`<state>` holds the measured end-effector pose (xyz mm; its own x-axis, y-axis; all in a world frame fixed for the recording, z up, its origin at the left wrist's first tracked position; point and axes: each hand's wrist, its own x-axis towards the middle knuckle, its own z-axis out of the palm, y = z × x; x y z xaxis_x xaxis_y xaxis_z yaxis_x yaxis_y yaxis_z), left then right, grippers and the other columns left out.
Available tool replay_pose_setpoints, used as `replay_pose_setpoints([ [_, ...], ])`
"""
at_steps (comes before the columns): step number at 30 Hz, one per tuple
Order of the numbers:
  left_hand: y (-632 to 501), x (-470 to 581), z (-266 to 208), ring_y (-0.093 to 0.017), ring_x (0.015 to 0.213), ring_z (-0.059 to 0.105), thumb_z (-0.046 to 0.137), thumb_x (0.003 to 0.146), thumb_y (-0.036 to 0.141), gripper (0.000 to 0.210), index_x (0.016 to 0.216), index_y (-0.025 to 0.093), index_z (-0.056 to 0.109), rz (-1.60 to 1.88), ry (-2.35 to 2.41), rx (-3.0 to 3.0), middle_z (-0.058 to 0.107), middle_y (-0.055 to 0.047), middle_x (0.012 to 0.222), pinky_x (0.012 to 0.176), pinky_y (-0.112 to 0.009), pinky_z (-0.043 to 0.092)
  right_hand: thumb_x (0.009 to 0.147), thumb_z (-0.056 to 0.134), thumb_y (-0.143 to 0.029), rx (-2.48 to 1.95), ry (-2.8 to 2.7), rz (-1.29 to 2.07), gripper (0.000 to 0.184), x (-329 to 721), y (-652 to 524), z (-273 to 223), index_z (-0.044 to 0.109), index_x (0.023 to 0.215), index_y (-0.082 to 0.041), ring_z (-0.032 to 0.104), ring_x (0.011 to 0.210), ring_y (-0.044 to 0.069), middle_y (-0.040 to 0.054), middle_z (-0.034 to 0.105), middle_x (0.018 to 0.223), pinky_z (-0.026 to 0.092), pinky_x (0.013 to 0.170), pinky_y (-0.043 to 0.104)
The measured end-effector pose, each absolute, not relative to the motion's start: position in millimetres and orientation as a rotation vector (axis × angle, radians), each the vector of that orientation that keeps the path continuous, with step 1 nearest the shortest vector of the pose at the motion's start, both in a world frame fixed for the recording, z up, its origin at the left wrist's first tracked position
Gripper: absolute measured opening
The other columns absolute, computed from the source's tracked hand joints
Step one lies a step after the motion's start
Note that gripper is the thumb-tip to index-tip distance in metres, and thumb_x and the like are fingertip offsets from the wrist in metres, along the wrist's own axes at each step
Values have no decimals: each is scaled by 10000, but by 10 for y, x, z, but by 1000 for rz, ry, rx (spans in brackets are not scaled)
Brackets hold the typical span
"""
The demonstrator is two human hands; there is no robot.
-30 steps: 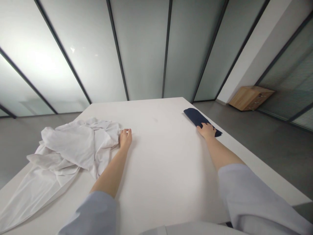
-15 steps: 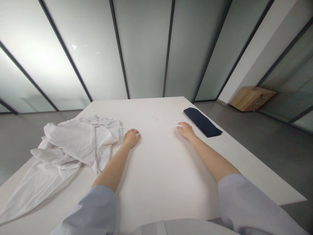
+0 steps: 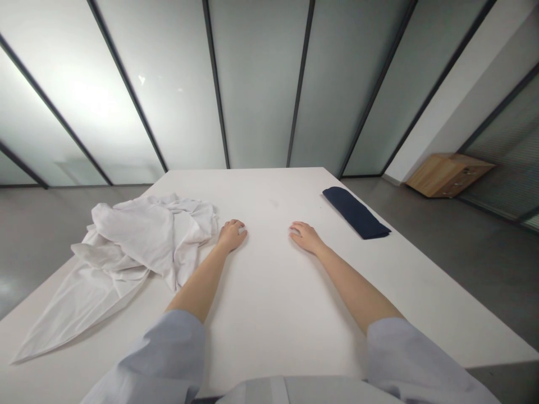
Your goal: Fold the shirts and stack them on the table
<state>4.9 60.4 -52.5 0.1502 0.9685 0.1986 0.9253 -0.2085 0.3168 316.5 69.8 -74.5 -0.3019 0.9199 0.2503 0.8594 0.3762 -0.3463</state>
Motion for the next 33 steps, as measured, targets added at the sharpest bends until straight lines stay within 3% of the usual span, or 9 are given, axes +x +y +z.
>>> replay_pose_setpoints([
  [17,588,73,-499,-265,1122,552,511,835,305,349,1115,148,647,566,1888,2300,630,-128,1186,977,-364,425,841,562,-260,-1533,-2205,188,271,3153,703,-760,679,1079,-206,566,1158,220,83,620,1261,403,1013,352],
  [26,673,-121,-83,-190,865,650,465,865,319,285,1033,198,662,786,1958,2123,718,-56,969,811,-288,476,857,527,-260,-1553,-2181,196,244,3147,720,-746,688,1035,-218,565,1155,219,70,636,1241,409,999,351],
  [33,588,-986,381,-295,1101,565,467,827,299,366,1134,198,640,548,2501,1973,631,-128,1186,909,-403,445,864,514,-259,-1609,-2184,176,251,3130,719,-734,685,1040,-208,559,1163,222,79,626,1261,410,990,345],
])
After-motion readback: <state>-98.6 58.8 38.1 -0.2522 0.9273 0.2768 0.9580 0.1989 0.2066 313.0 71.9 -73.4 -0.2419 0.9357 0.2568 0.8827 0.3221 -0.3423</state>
